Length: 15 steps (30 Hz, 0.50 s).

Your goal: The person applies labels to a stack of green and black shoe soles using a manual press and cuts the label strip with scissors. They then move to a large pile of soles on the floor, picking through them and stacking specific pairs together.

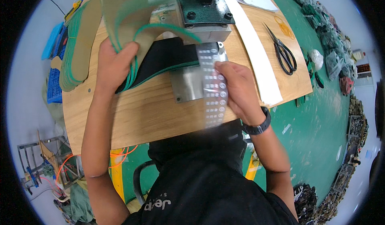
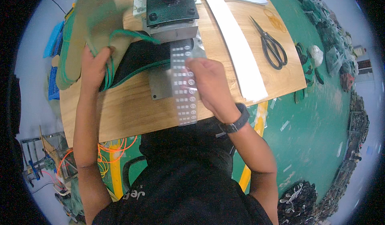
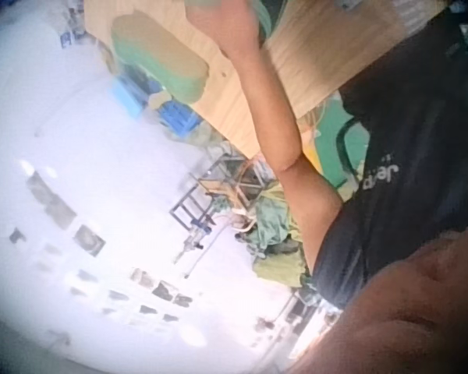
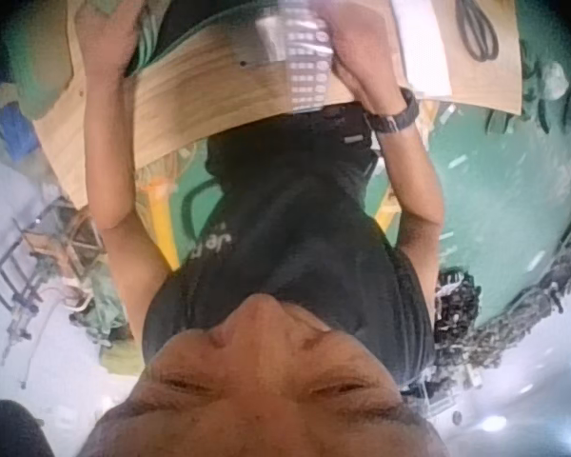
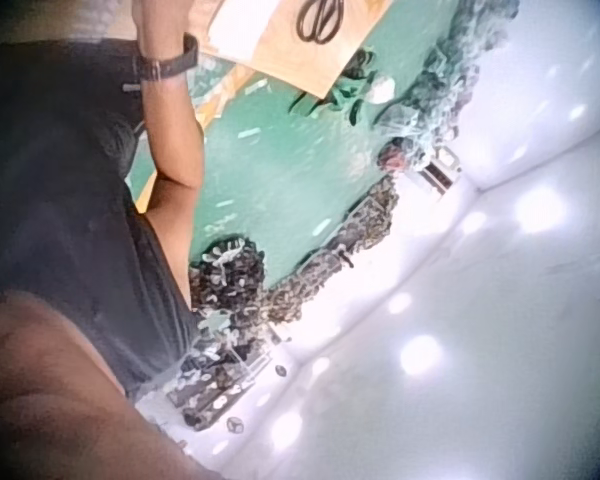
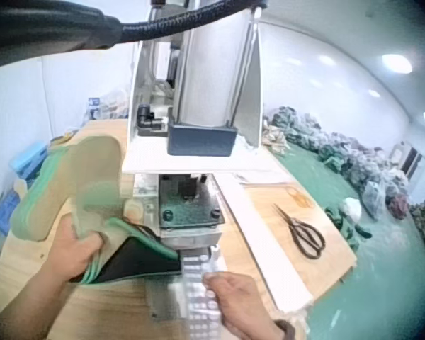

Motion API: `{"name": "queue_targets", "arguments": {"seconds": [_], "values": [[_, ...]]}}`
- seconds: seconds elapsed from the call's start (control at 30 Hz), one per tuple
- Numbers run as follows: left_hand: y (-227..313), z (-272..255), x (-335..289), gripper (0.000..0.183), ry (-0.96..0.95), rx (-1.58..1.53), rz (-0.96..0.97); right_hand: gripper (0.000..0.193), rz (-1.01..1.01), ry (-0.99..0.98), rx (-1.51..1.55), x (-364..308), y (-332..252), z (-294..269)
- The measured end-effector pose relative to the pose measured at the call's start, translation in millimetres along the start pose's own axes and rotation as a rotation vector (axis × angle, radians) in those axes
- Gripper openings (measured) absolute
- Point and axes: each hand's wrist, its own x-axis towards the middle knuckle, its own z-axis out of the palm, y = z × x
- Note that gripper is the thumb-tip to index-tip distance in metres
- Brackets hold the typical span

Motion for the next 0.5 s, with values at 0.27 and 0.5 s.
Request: {"name": "queue_targets", "arguments": {"seconds": [0.27, 0.5], "values": [[-2, 3, 0, 0.019, 0.009, 0.018, 0.015, 0.024, 0.05, -0.042, -0.086, 15, -1, 3], [4, 9, -4, 0.02, 0.003, -0.003, 0.057, 0.025, 0.091, -0.023, -0.139, 13, -5, 8]]}}
